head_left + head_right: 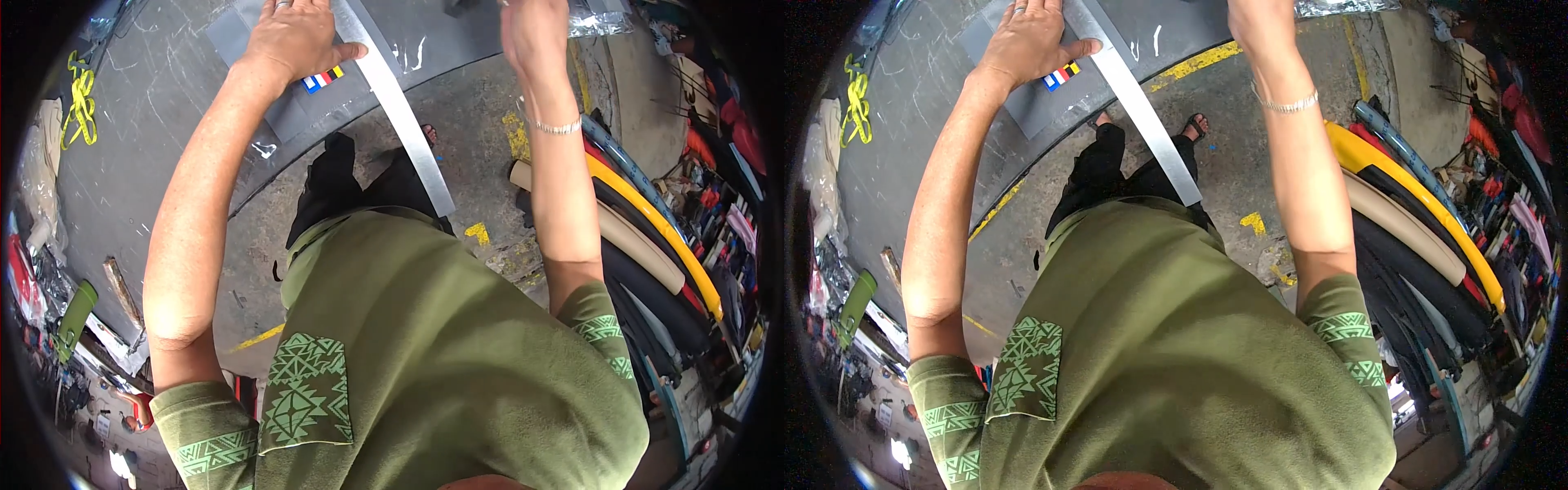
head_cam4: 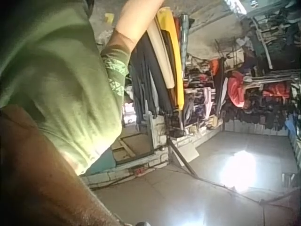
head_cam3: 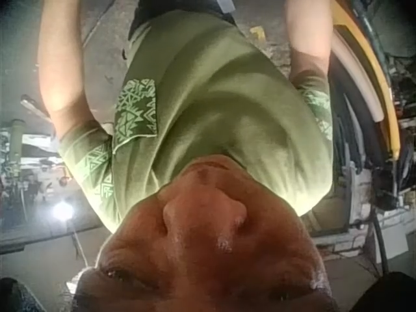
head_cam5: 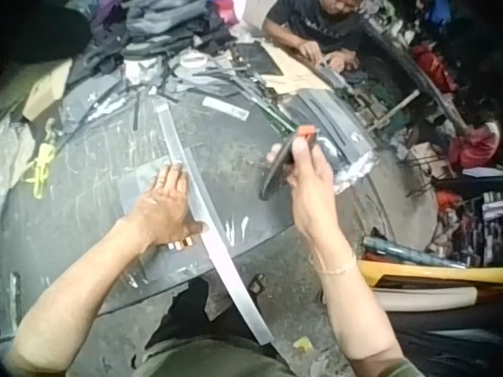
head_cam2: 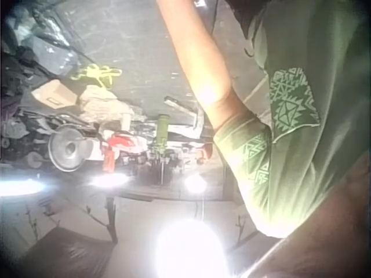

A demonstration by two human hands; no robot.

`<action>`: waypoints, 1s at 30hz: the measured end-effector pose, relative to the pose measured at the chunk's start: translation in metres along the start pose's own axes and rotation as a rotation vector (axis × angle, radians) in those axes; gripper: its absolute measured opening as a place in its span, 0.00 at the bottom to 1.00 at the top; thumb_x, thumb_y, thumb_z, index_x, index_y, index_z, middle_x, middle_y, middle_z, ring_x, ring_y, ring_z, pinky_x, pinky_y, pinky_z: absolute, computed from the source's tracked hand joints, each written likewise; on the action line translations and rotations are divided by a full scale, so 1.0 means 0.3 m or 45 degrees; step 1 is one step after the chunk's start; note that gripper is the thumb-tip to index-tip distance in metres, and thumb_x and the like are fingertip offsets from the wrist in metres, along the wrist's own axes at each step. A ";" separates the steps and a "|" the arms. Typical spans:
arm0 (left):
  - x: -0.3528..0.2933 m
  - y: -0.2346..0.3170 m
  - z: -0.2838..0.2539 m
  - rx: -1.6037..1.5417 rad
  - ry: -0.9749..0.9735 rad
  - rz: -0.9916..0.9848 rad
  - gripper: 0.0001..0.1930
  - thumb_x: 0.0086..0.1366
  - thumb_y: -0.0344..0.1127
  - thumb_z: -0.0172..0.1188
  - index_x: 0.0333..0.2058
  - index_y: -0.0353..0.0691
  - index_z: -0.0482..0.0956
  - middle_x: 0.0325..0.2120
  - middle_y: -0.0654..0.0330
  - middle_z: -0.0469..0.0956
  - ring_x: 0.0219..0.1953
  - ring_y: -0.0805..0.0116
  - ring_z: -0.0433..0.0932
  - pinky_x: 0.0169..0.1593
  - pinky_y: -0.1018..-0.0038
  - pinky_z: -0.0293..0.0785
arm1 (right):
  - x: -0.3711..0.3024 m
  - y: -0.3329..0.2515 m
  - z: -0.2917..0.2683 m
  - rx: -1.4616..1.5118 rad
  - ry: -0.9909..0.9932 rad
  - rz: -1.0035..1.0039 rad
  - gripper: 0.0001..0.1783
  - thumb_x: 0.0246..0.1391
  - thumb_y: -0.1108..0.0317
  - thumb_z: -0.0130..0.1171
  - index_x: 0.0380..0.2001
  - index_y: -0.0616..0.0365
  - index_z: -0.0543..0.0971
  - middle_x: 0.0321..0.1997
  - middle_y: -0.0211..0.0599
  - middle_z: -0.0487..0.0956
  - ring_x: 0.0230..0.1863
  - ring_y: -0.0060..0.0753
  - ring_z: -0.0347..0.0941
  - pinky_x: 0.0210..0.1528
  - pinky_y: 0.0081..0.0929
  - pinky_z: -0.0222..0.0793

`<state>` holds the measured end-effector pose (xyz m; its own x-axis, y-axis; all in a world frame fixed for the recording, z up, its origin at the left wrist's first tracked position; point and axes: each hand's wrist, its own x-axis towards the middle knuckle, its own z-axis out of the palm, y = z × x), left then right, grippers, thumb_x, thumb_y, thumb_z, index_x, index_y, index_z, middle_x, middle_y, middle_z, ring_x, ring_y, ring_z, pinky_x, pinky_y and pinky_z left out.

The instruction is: Cutting a grey fabric piece on a table using a metal ruler and a utility knife.

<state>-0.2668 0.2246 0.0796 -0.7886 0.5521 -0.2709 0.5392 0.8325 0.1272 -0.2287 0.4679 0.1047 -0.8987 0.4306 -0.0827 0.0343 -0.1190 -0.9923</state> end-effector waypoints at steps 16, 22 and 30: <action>0.012 0.011 -0.015 0.087 0.003 0.064 0.58 0.59 0.67 0.64 0.70 0.23 0.52 0.71 0.31 0.52 0.75 0.36 0.50 0.75 0.52 0.51 | 0.046 0.247 0.336 0.325 -0.618 0.383 0.25 0.73 0.46 0.42 0.32 0.54 0.72 0.13 0.26 0.64 0.09 0.21 0.57 0.11 0.21 0.54; 0.031 -0.035 0.074 0.050 0.057 0.120 0.57 0.59 0.67 0.64 0.70 0.24 0.52 0.71 0.32 0.52 0.75 0.37 0.49 0.75 0.53 0.51 | 0.041 0.249 0.310 0.298 -0.559 0.332 0.26 0.74 0.45 0.42 0.32 0.55 0.73 0.12 0.26 0.64 0.08 0.21 0.57 0.10 0.21 0.54; 0.038 0.059 -0.060 0.213 -0.283 -0.021 0.57 0.59 0.66 0.65 0.70 0.23 0.52 0.71 0.32 0.52 0.75 0.37 0.50 0.75 0.54 0.51 | 0.040 0.282 0.302 0.326 -0.578 0.277 0.26 0.74 0.45 0.41 0.31 0.55 0.72 0.12 0.26 0.63 0.08 0.20 0.56 0.10 0.21 0.54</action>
<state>-0.2717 0.2464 0.0960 -0.7233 0.4997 -0.4766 0.5827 0.8120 -0.0330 -0.2761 0.3818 0.0282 -0.9827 -0.0492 -0.1788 0.1834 -0.4000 -0.8980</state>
